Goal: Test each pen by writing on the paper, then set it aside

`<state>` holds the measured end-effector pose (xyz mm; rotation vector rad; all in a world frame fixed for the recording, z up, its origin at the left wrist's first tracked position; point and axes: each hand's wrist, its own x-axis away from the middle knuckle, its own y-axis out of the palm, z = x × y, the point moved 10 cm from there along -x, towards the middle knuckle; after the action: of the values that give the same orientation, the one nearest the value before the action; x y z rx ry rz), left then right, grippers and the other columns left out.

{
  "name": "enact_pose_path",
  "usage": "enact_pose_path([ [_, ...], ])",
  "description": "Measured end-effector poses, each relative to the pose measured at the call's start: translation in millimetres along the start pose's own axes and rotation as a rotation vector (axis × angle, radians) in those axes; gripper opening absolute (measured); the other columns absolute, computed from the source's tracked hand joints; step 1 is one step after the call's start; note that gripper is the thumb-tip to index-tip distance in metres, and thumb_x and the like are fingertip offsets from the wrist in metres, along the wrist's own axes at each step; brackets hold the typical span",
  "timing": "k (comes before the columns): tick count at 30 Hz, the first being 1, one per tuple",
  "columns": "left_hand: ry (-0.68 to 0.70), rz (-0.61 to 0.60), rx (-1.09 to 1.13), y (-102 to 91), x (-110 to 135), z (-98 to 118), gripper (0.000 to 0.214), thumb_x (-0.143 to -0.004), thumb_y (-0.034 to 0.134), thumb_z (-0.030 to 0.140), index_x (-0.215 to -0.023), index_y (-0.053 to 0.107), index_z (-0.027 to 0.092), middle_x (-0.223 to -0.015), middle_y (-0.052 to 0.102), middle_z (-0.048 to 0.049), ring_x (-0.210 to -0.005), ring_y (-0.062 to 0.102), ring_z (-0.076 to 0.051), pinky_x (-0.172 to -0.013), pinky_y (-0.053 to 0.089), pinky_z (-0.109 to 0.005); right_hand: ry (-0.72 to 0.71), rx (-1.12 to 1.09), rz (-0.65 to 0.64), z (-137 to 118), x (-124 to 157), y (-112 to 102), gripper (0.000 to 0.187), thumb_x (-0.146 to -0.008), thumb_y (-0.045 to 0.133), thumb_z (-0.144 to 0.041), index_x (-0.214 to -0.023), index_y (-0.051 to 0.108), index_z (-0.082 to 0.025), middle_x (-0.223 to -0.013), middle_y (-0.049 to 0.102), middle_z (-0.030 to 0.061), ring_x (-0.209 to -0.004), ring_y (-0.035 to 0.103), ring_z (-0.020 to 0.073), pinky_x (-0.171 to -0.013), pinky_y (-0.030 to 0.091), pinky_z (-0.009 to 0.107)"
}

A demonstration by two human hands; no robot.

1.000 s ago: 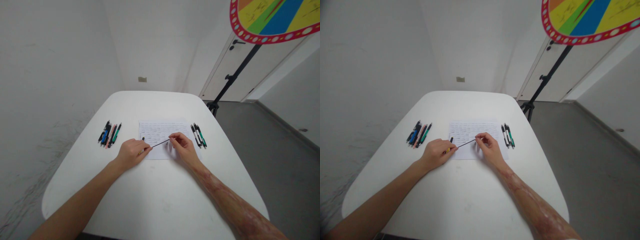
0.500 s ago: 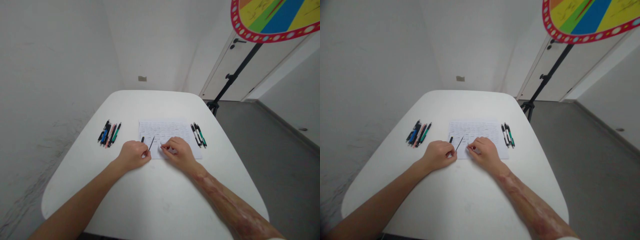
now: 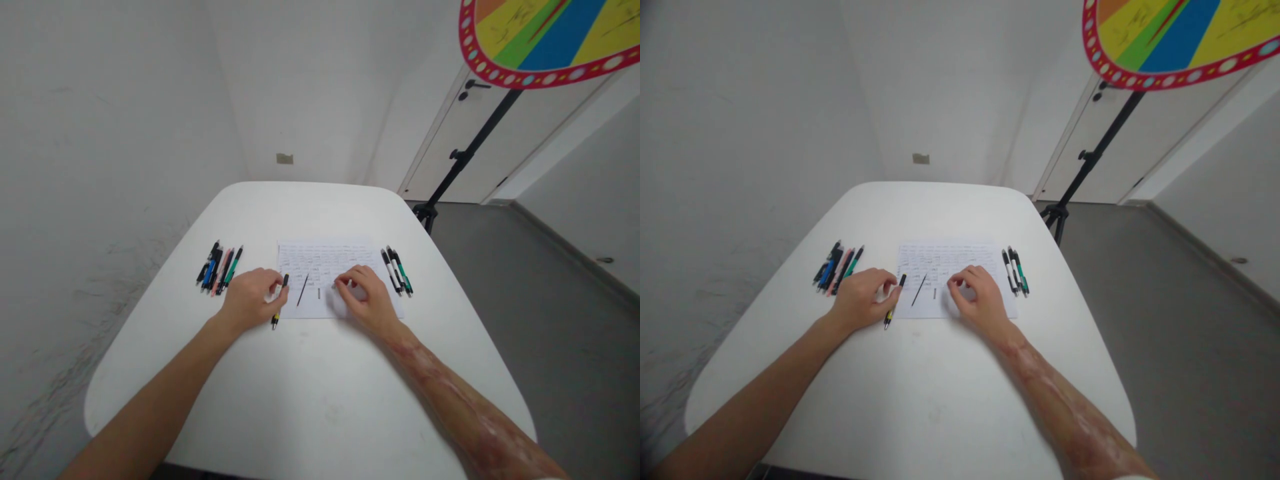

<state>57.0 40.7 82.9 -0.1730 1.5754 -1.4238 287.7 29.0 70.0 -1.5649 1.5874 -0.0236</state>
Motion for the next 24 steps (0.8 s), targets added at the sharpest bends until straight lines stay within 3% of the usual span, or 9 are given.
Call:
enact_pose_path([
  [4, -0.111, 0.027, -0.081, 1.6, 0, -29, 0.012, -0.104, 0.059, 0.028, -0.111, 0.066, 0.020, -0.108, 0.076, -0.0098, -0.102, 0.071, -0.028, -0.090, 0.056, -0.041, 0.212, -0.216, 0.104, 39, 2, -12, 0.020, -0.104, 0.062, -0.031, -0.089, 0.073, -0.023, -0.088, 0.072, 0.0044, -0.084, 0.065, 0.0220, -0.081, 0.049, 0.039],
  [8, -0.174, -0.080, -0.108, 20.2, 3, -39, 0.009, -0.102, 0.059, 0.024, -0.108, 0.065, 0.021, -0.110, 0.074, -0.0101, -0.102, 0.069, -0.030, -0.092, 0.056, -0.045, 0.363, -0.352, 0.135, 63, 7, -8, 0.023, -0.103, 0.061, -0.039, -0.099, 0.077, -0.023, -0.090, 0.073, 0.0039, -0.086, 0.067, 0.0222, -0.083, 0.050, 0.039],
  [12, -0.189, -0.113, -0.103, 25.5, 5, -41, 0.009, -0.103, 0.059, 0.024, -0.109, 0.065, 0.021, -0.112, 0.073, -0.0099, -0.103, 0.067, -0.030, -0.093, 0.054, -0.045, 0.403, -0.413, 0.122, 71, 9, -1, 0.025, -0.101, 0.062, -0.041, -0.109, 0.078, -0.024, -0.091, 0.075, 0.0034, -0.085, 0.067, 0.0217, -0.086, 0.051, 0.040],
  [24, -0.170, -0.114, -0.124, 25.0, 4, -39, 0.011, -0.103, 0.056, 0.024, -0.109, 0.065, 0.021, -0.111, 0.073, -0.0105, -0.102, 0.066, -0.029, -0.092, 0.054, -0.045, 0.434, -0.394, 0.092, 77, 12, 5, 0.023, -0.100, 0.062, -0.039, -0.110, 0.076, -0.023, -0.094, 0.075, 0.0034, -0.086, 0.068, 0.0210, -0.085, 0.052, 0.039],
])
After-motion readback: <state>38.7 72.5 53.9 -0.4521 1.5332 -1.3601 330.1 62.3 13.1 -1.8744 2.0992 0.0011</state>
